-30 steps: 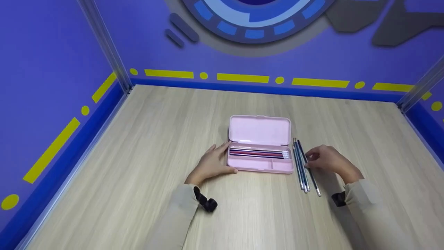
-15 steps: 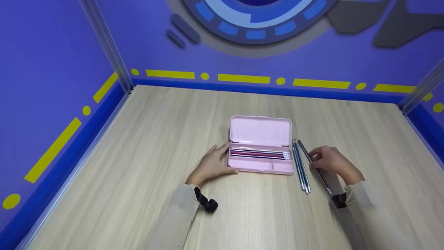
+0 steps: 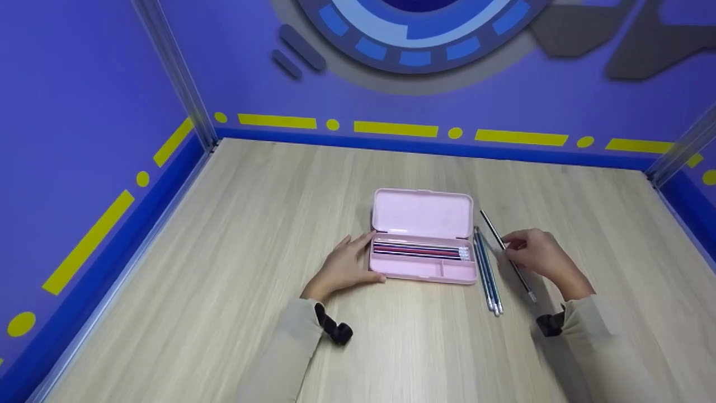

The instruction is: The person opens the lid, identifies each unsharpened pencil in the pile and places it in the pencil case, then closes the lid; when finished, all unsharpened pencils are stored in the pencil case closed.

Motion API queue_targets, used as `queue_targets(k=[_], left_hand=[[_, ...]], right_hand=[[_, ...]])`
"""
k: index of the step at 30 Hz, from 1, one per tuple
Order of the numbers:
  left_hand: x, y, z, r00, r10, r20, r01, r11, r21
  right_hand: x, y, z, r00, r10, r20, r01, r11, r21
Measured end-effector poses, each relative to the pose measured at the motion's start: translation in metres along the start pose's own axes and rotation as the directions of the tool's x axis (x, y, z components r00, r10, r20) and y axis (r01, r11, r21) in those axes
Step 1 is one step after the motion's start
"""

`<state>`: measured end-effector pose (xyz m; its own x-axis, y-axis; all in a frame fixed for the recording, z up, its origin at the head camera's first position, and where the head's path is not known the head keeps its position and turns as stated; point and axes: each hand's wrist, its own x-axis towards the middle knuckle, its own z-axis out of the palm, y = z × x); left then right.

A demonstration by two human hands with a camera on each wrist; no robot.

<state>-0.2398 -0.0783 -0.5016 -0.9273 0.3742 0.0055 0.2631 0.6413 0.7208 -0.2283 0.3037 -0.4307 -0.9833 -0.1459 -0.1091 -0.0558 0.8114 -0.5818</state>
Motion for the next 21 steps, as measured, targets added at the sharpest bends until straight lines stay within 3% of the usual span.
queue_targets(k=[8,15,21], left_hand=[[-0.001,0.001,0.0,1.0,-0.002,0.004,0.002,1.0,-0.004],[0.002,0.0,0.0,1.0,-0.013,0.006,0.013,1.0,0.005],[0.002,-0.002,0.001,1.0,-0.02,0.009,0.02,1.0,0.008]], right_hand=[[0.001,-0.013,0.0,0.993,-0.069,-0.091,0.069,0.998,-0.004],[0.007,-0.03,0.004,0.994,-0.104,-0.046,0.101,0.993,-0.058],[0.015,-0.044,0.009,0.981,-0.194,-0.014,0.192,0.979,-0.069]])
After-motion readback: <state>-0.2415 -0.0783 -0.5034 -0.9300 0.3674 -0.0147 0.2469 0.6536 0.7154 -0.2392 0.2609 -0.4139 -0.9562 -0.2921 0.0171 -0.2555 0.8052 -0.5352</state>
